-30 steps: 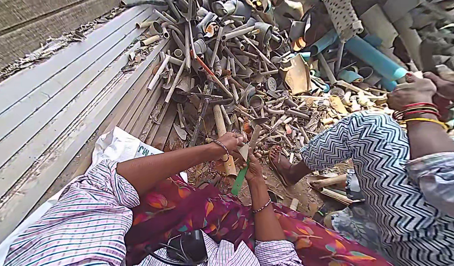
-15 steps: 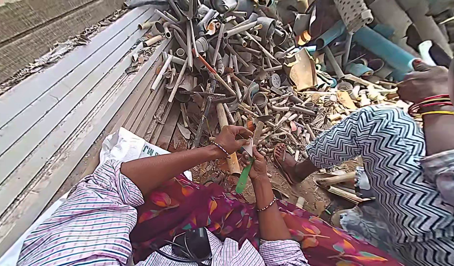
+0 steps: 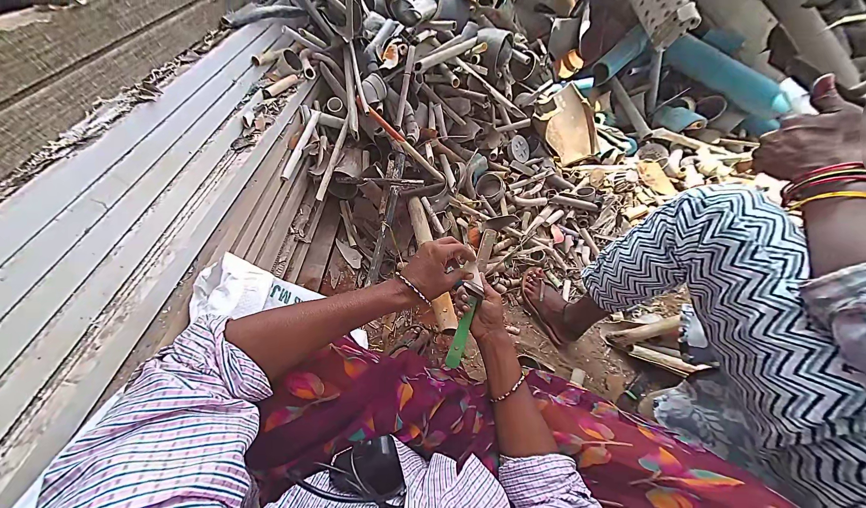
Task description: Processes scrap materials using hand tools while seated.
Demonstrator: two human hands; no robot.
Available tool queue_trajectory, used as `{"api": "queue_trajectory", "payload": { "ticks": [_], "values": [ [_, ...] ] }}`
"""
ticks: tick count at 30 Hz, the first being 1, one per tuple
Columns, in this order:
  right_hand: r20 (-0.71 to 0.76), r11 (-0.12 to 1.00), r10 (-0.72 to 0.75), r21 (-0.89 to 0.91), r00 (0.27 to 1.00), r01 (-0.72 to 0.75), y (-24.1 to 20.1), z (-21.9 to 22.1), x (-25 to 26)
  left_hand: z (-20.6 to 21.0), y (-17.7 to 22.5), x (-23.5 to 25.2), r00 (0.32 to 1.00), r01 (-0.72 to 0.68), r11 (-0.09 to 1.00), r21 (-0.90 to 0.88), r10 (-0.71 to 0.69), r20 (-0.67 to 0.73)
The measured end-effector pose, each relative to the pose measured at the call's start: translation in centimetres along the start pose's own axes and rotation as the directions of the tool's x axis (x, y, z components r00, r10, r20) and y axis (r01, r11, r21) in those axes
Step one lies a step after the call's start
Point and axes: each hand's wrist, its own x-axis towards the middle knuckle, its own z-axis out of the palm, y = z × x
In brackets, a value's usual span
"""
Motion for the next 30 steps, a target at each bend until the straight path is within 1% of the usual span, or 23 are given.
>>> {"api": "queue_trajectory", "payload": {
  "ticks": [3, 6, 8, 10, 12, 13, 16, 18, 26, 28, 30],
  "values": [
    [-0.038, 1.000, -0.018, -0.020, 0.999, 0.017, -0.2, 0.2, -0.1, 0.1, -0.1, -0.2, 0.991, -0.126, 0.987, 0.103, 0.129, -0.029],
    [-0.055, 0.999, -0.040, -0.023, 0.998, 0.039, -0.3, 0.3, 0.0, 0.2, -0.2, -0.4, 0.973, -0.226, 0.962, 0.153, 0.229, 0.001],
    [-0.071, 0.999, -0.045, -0.017, 0.996, 0.044, -0.3, 0.4, -0.1, 0.4, -0.3, -0.5, 0.963, -0.267, 0.949, 0.166, 0.267, 0.027],
    [-0.083, 0.999, -0.052, -0.014, 0.995, 0.051, -0.3, 0.4, -0.1, 0.6, -0.6, -0.5, 0.956, -0.292, 0.939, 0.181, 0.292, 0.029],
    [-0.084, 0.999, -0.044, -0.013, 0.995, 0.043, -0.3, 0.4, 0.0, 0.5, -0.7, -0.4, 0.957, -0.288, 0.944, 0.164, 0.289, 0.014],
    [-0.079, 0.999, -0.039, -0.012, 0.996, 0.039, -0.3, 0.4, 0.0, 0.5, -0.6, -0.3, 0.963, -0.268, 0.953, 0.141, 0.271, 0.001],
    [-0.027, 1.000, -0.022, -0.017, 0.999, 0.022, -0.4, -0.1, 0.1, 0.3, -0.2, -0.1, 0.988, -0.151, 0.988, 0.032, 0.152, -0.020],
    [0.000, 1.000, -0.008, -0.022, 1.000, 0.008, -0.4, -0.4, 0.1, 0.2, -0.3, -0.1, 0.990, -0.137, 0.990, 0.012, 0.138, -0.017],
    [-0.003, 0.999, 0.030, -0.033, 1.000, -0.030, -0.3, -0.4, 0.1, -0.1, -0.8, -0.2, 0.968, -0.250, 0.963, 0.102, 0.249, 0.024],
    [0.006, 0.999, 0.028, -0.040, 1.000, -0.028, -0.4, -0.4, 0.1, -0.2, -1.2, -0.1, 0.951, -0.310, 0.942, 0.131, 0.308, 0.034],
    [0.003, 0.999, 0.029, -0.041, 1.000, -0.028, -0.4, -0.2, 0.0, -0.3, -1.6, 0.0, 0.918, -0.396, 0.900, 0.183, 0.392, 0.056]
  ]
}}
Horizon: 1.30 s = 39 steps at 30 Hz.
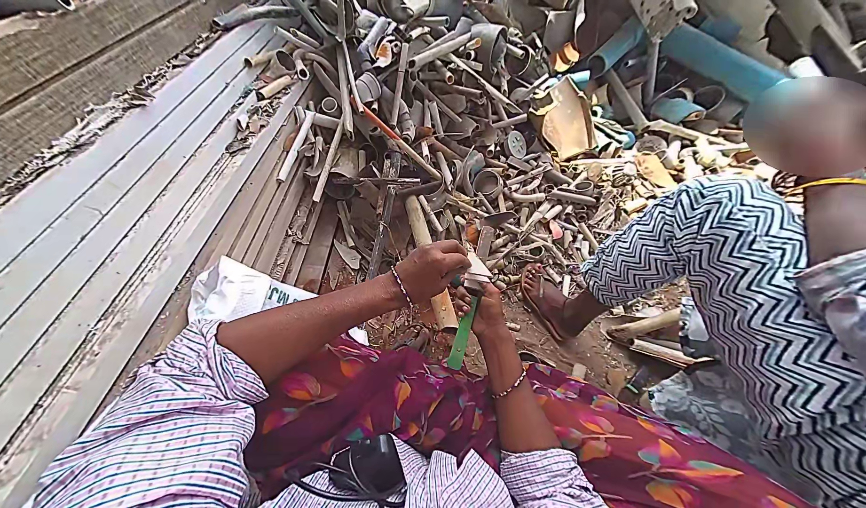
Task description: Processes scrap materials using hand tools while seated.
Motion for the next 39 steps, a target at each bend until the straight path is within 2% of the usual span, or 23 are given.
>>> {"api": "queue_trajectory", "payload": {
  "ticks": [3, 8, 14, 21, 27, 33, 36, 39],
  "values": [
    [-0.033, 1.000, -0.010, -0.013, 0.999, 0.009, -0.1, 0.3, -0.2, -0.4, -0.2, 0.1, 0.994, -0.107, 0.991, 0.082, 0.104, 0.034],
    [-0.144, 0.997, -0.001, -0.075, 0.990, -0.010, -0.3, 1.2, -0.6, -1.0, -0.3, 0.4, 0.981, -0.176, 0.967, 0.186, 0.156, 0.118],
    [-0.255, 0.989, 0.049, -0.122, 0.966, -0.082, -0.1, 2.0, -0.8, -1.2, -0.6, 0.4, 0.977, -0.153, 0.958, 0.241, 0.110, 0.184],
    [-0.248, 0.989, 0.049, -0.121, 0.967, -0.082, -0.3, 1.8, -0.8, -1.2, -1.2, 0.4, 0.977, -0.153, 0.962, 0.226, 0.113, 0.179],
    [-0.256, 0.986, 0.025, -0.151, 0.966, -0.066, -0.1, 1.5, -0.5, -0.6, -1.5, 0.5, 0.967, -0.223, 0.919, 0.325, 0.166, 0.192],
    [-0.234, 0.977, -0.013, -0.208, 0.972, -0.037, 0.0, 1.5, -0.7, -0.3, -1.4, 0.5, 0.966, -0.208, 0.919, 0.336, 0.140, 0.216],
    [-0.203, 0.973, -0.019, -0.227, 0.979, -0.028, 0.0, 1.5, -0.7, -0.3, -1.4, 0.5, 0.968, -0.209, 0.923, 0.323, 0.148, 0.202],
    [-0.183, 0.974, -0.027, -0.228, 0.983, -0.016, 0.1, 1.4, -0.8, -0.9, -1.3, 0.5, 0.977, -0.162, 0.963, 0.214, 0.126, 0.174]
  ]
}}
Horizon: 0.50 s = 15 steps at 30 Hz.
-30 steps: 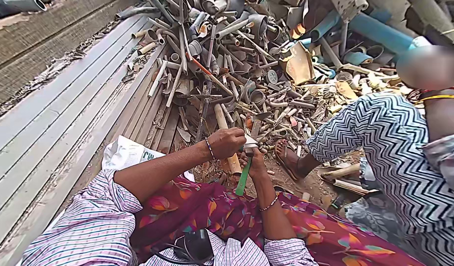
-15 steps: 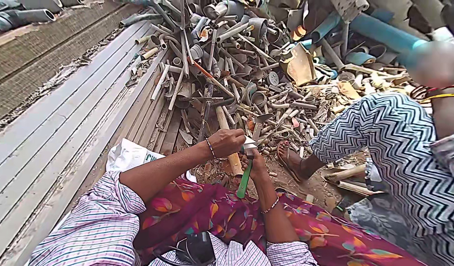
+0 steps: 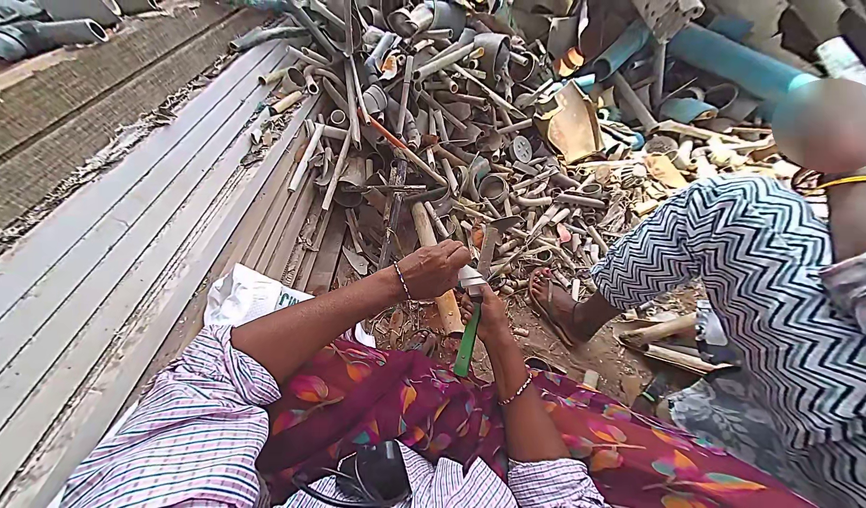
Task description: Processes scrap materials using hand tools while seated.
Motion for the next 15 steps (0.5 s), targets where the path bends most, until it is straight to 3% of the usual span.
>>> {"api": "queue_trajectory", "payload": {
  "ticks": [6, 15],
  "values": [
    [0.015, 1.000, -0.008, 0.028, 1.000, 0.008, -0.4, -0.3, 0.1, -1.3, 0.0, -0.1, 0.998, 0.067, 0.984, -0.162, -0.068, 0.003],
    [0.008, 0.999, 0.029, 0.016, 1.000, -0.029, -0.3, -0.4, 0.4, -1.0, -0.4, -0.4, 0.995, 0.095, 0.989, -0.117, -0.092, 0.028]
  ]
}}
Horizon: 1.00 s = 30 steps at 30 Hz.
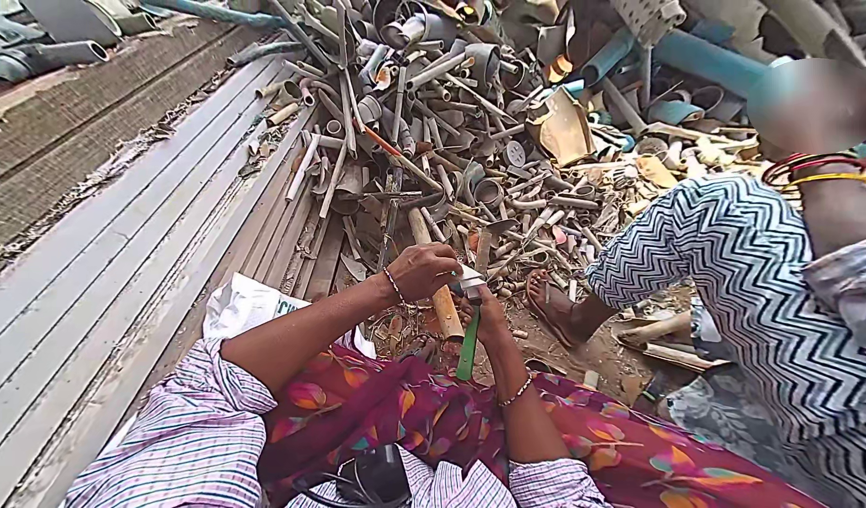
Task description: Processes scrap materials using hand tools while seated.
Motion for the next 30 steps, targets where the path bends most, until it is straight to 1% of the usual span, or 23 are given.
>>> {"api": "queue_trajectory", "payload": {
  "ticks": [3, 7, 12, 16, 18, 19, 24, 27, 30],
  "values": [
    [-0.005, 1.000, 0.002, -0.020, 1.000, -0.002, -0.1, -0.1, 0.0, -0.5, 0.2, 0.1, 1.000, 0.016, 1.000, -0.008, -0.016, 0.023],
    [-0.040, 0.999, 0.027, -0.021, 0.999, -0.028, -0.1, 0.2, -0.1, -0.5, 0.0, 0.2, 1.000, -0.006, 1.000, 0.026, 0.006, 0.029],
    [-0.050, 0.997, 0.060, -0.036, 0.997, -0.061, 0.0, 0.5, -0.2, -0.3, -0.1, 0.1, 0.999, 0.002, 1.000, -0.012, -0.002, 0.034],
    [-0.045, 0.998, 0.051, -0.034, 0.998, -0.052, 0.0, 0.7, -0.4, 0.3, 0.4, 0.3, 0.996, -0.024, 0.993, 0.115, 0.013, 0.090],
    [-0.033, 0.999, 0.026, -0.034, 0.999, -0.027, 0.0, 0.7, -0.5, 0.1, 1.3, 0.5, 0.986, 0.031, 0.987, 0.156, -0.055, 0.155],
    [-0.023, 0.999, 0.010, -0.036, 1.000, -0.011, 0.1, 0.7, -0.5, 0.1, 1.4, 0.6, 0.985, 0.045, 0.985, 0.167, -0.071, 0.157],
    [0.041, 0.998, -0.040, -0.047, 0.998, 0.042, 0.4, 0.5, -0.3, 0.3, 2.0, 0.6, 0.988, 0.114, 0.986, 0.119, -0.125, 0.091],
    [0.052, 0.997, -0.017, -0.069, 0.999, 0.021, 0.4, 0.4, -0.3, -0.2, 2.3, 0.8, 0.975, 0.176, 0.980, 0.091, -0.186, 0.122],
    [0.025, 0.997, 0.027, -0.073, 0.999, -0.025, 0.5, 0.3, -0.1, -0.3, 1.7, 0.5, 0.971, 0.225, 0.973, -0.047, -0.220, 0.097]
  ]
}}
